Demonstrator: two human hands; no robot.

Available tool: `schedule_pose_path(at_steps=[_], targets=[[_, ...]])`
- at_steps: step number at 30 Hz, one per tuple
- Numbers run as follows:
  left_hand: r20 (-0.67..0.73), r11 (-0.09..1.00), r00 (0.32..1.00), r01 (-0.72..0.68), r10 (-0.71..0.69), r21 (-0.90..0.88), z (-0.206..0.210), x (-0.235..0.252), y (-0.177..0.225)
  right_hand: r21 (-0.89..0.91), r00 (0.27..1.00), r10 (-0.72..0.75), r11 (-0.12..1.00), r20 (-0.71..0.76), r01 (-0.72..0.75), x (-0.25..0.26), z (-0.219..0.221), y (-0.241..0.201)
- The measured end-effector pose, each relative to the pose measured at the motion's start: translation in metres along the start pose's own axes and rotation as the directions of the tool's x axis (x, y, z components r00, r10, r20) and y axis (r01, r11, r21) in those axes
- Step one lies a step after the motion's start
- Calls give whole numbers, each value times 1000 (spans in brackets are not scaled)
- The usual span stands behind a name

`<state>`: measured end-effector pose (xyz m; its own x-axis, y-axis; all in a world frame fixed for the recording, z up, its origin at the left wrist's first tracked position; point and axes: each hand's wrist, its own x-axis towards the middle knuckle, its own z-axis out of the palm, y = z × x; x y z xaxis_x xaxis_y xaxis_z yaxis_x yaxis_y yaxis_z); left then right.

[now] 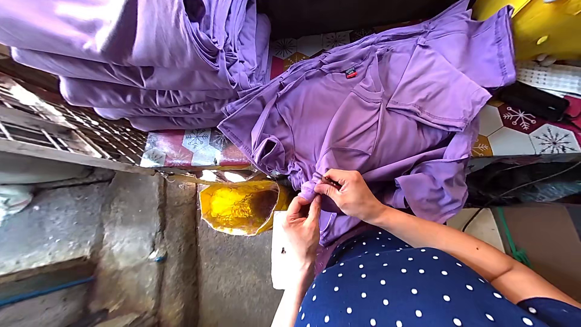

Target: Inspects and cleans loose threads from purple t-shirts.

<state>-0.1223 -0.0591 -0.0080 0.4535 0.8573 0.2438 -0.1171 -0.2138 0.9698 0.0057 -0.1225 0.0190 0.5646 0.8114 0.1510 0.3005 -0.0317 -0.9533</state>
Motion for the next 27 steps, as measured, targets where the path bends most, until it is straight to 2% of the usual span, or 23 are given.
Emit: schedule_pose_path(at_steps=[2,3,5,7,9,11,13,15,17,18,20,22,24,27], targets=[[-29,999,999,-15,14,-37,-1,0,1,27,998,63,998,20,-64,3,-3,-7],[-14,999,999,-42,42,-22,-3,0,3,10,1000,15,1000,7,-15,3,-2,-9],[16,991,991,-132,132,37,-5,-1,3,-88,984,-177,981,-19,174,1,2,-13],[37,983,986,-168,166,77,-8,-3,3,-231,922,-386,900,-22,371,0,6,-20],[-34,985,985,-168,169,39,-6,-4,2,-355,846,-533,785,30,507,1,10,-27],[-120,987,983,-149,142,-54,-3,-3,3,-419,782,-617,688,93,593,1,15,-33],[-150,985,981,-138,121,-103,-7,-1,3,-395,772,-622,682,129,616,2,20,-36],[-148,988,980,-144,135,-52,-18,1,2,-231,866,-479,835,143,500,3,19,-35],[-122,990,982,-138,141,37,-30,3,6,11,963,-179,984,200,180,2,10,-34],[-112,990,985,-124,131,70,-34,3,8,138,972,-41,990,233,9,2,5,-31],[-111,990,989,-91,102,106,-40,3,10,342,922,160,895,353,-287,-3,-1,-28],[-103,994,992,-67,76,82,-42,1,9,379,792,295,754,535,-537,-13,-5,-28],[-82,999,996,-40,41,17,-42,0,9,337,667,342,658,662,-673,-22,-6,-28],[-67,987,995,65,-75,-145,-36,-1,13,316,572,369,560,733,-766,-27,-1,-27]])
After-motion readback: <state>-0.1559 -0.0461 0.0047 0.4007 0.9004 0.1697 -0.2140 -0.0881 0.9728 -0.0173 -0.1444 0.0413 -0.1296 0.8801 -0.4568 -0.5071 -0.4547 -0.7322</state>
